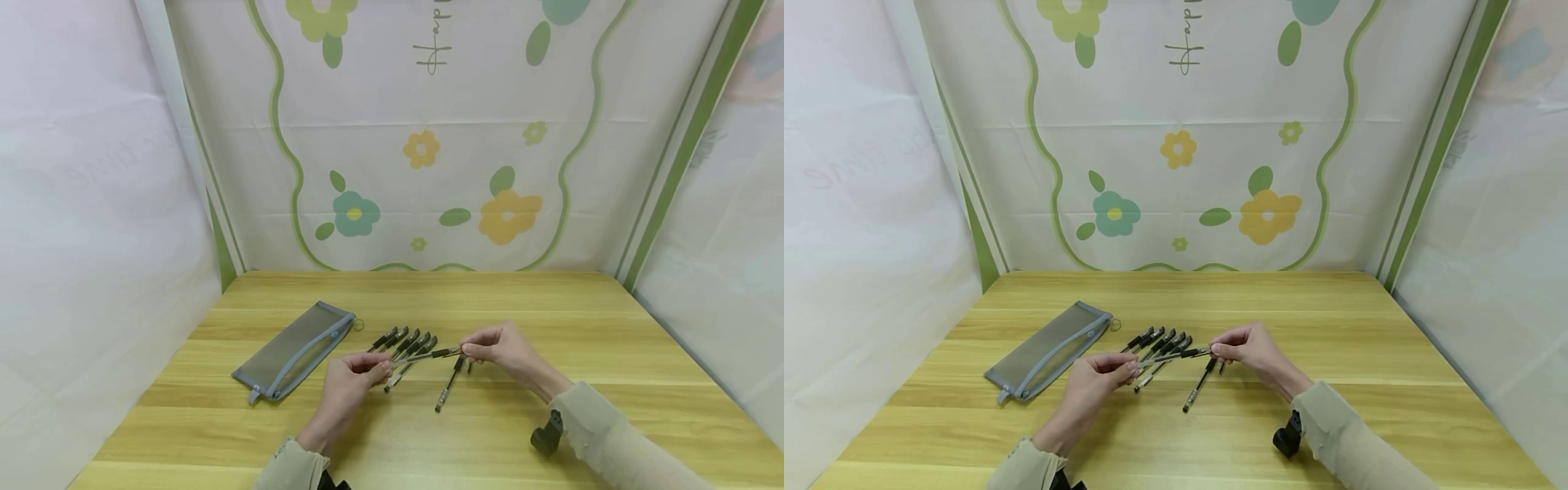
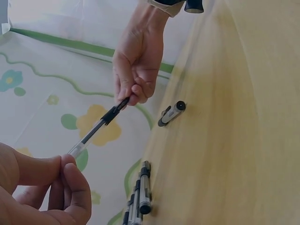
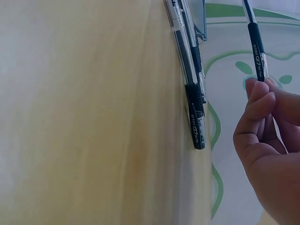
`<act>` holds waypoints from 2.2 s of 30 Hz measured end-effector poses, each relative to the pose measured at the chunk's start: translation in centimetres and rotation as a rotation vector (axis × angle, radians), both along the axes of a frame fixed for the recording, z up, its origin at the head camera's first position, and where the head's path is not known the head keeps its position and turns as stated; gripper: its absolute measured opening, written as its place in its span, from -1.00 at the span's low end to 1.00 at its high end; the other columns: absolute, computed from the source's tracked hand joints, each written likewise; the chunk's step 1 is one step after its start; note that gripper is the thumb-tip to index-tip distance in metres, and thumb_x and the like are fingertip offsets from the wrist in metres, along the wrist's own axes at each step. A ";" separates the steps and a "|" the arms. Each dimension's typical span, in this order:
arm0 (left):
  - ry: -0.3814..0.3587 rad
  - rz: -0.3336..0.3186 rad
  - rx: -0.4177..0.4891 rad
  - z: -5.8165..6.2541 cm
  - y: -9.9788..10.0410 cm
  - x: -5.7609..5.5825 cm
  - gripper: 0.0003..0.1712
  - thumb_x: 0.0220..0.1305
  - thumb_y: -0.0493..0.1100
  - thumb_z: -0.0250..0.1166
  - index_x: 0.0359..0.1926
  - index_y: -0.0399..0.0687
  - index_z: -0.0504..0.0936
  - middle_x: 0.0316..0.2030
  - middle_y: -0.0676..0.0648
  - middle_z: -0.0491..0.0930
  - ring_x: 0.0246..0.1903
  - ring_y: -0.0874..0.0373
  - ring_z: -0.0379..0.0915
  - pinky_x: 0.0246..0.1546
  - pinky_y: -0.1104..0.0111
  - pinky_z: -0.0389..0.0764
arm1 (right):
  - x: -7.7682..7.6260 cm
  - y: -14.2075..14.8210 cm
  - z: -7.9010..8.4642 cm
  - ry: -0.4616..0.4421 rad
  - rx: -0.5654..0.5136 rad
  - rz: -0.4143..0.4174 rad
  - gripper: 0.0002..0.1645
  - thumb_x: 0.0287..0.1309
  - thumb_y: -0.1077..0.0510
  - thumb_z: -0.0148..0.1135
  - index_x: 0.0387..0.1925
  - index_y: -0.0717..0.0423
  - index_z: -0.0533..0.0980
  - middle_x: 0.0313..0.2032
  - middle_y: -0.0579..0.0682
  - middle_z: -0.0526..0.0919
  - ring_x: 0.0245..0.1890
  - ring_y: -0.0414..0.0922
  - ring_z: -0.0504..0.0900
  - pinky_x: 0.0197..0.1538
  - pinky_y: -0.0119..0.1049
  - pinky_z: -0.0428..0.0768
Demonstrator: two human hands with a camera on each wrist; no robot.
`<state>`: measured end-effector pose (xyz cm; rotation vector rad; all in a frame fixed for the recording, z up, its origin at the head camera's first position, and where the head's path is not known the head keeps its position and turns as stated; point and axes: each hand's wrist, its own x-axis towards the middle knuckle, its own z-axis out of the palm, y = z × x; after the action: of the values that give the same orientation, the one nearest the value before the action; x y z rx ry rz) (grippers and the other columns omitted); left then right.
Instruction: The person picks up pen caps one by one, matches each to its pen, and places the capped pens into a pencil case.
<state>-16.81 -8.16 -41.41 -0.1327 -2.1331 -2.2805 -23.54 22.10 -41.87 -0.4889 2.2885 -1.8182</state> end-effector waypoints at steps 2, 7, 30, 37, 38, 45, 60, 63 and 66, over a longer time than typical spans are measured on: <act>-0.010 -0.001 0.009 -0.1 0.1 0.0 -0.77 0.22 -0.41 0.36 -0.12 -0.52 0.65 -0.24 -0.31 0.67 -0.33 0.04 0.64 -0.22 0.28 0.69 | 0.0 0.0 0.0 -0.004 -0.023 -0.005 -0.68 0.16 0.20 0.40 -0.14 0.39 0.65 -0.26 0.26 0.70 -0.25 0.20 0.64 -0.14 -0.04 0.67; -0.034 0.014 0.039 -0.3 0.4 0.1 -0.76 0.23 -0.44 0.33 -0.11 -0.55 0.63 -0.22 -0.35 0.65 -0.32 0.04 0.64 -0.20 0.26 0.68 | 0.0 0.1 0.3 0.012 -0.020 -0.011 -0.64 0.18 0.17 0.39 -0.11 0.40 0.63 -0.23 0.29 0.69 -0.22 0.24 0.63 -0.10 0.05 0.63; -0.131 -0.064 0.134 -0.2 0.7 0.0 -0.67 0.24 -0.36 0.36 -0.03 -0.52 0.59 -0.18 -0.31 0.64 -0.24 0.03 0.64 -0.08 0.24 0.65 | -1.6 0.7 0.0 0.009 0.006 0.061 -0.59 0.22 0.13 0.36 -0.02 0.38 0.60 -0.17 0.22 0.70 -0.14 0.24 0.63 -0.03 0.05 0.62; -0.148 -0.118 0.098 -0.8 1.4 0.4 -0.69 0.22 -0.37 0.37 -0.05 -0.52 0.61 -0.17 -0.33 0.65 -0.24 0.00 0.66 -0.10 0.21 0.65 | -3.9 1.5 -0.3 -0.033 0.033 0.151 -0.55 0.23 0.24 0.34 0.02 0.52 0.50 -0.17 0.28 0.68 -0.16 0.18 0.66 -0.02 -0.03 0.63; -0.152 -0.116 0.101 -0.9 1.4 0.4 -0.69 0.22 -0.38 0.37 -0.05 -0.53 0.61 -0.18 -0.34 0.65 -0.24 -0.02 0.66 -0.09 0.20 0.65 | -4.2 1.4 -0.2 -0.036 0.047 0.153 -0.56 0.22 0.23 0.35 0.01 0.50 0.51 -0.18 0.28 0.68 -0.17 0.17 0.67 -0.03 -0.05 0.64; -0.220 -0.096 0.171 -1.4 1.4 0.4 -0.69 0.20 -0.49 0.32 -0.04 -0.60 0.56 -0.18 -0.34 0.63 -0.23 -0.08 0.66 -0.09 0.21 0.65 | -5.3 0.3 0.6 -0.028 0.176 0.137 -0.74 0.20 0.18 0.38 -0.13 0.28 0.66 -0.23 0.29 0.69 -0.25 0.13 0.67 -0.09 -0.10 0.67; -0.267 -0.098 0.153 -1.9 2.4 0.0 -0.73 0.10 -0.53 0.38 -0.14 -0.58 0.61 -0.26 -0.35 0.65 -0.26 -0.11 0.68 -0.15 0.22 0.66 | -6.8 0.0 0.3 -0.050 0.247 0.152 -0.76 0.14 0.32 0.37 -0.14 0.36 0.65 -0.28 0.19 0.72 -0.29 0.10 0.70 -0.18 -0.10 0.69; -0.269 -0.083 0.133 -1.9 2.5 -0.1 -0.73 0.09 -0.53 0.39 -0.14 -0.58 0.61 -0.30 -0.33 0.66 -0.29 -0.09 0.69 -0.17 0.22 0.67 | -7.0 0.0 0.1 -0.061 0.247 0.163 -0.75 0.15 0.33 0.36 -0.13 0.38 0.64 -0.27 0.19 0.72 -0.28 0.09 0.70 -0.18 -0.10 0.70; -0.260 -0.068 0.106 -1.9 2.6 -0.1 -0.73 0.09 -0.53 0.38 -0.14 -0.57 0.61 -0.31 -0.32 0.66 -0.30 -0.10 0.69 -0.18 0.23 0.68 | -7.2 0.0 -0.1 -0.066 0.258 0.160 -0.77 0.16 0.33 0.36 -0.13 0.37 0.65 -0.28 0.17 0.72 -0.29 0.06 0.70 -0.19 -0.12 0.70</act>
<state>-16.95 -5.53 -43.28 0.1003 -2.1426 -2.5704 -30.71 22.13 -41.93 -0.5416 2.3201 -1.4192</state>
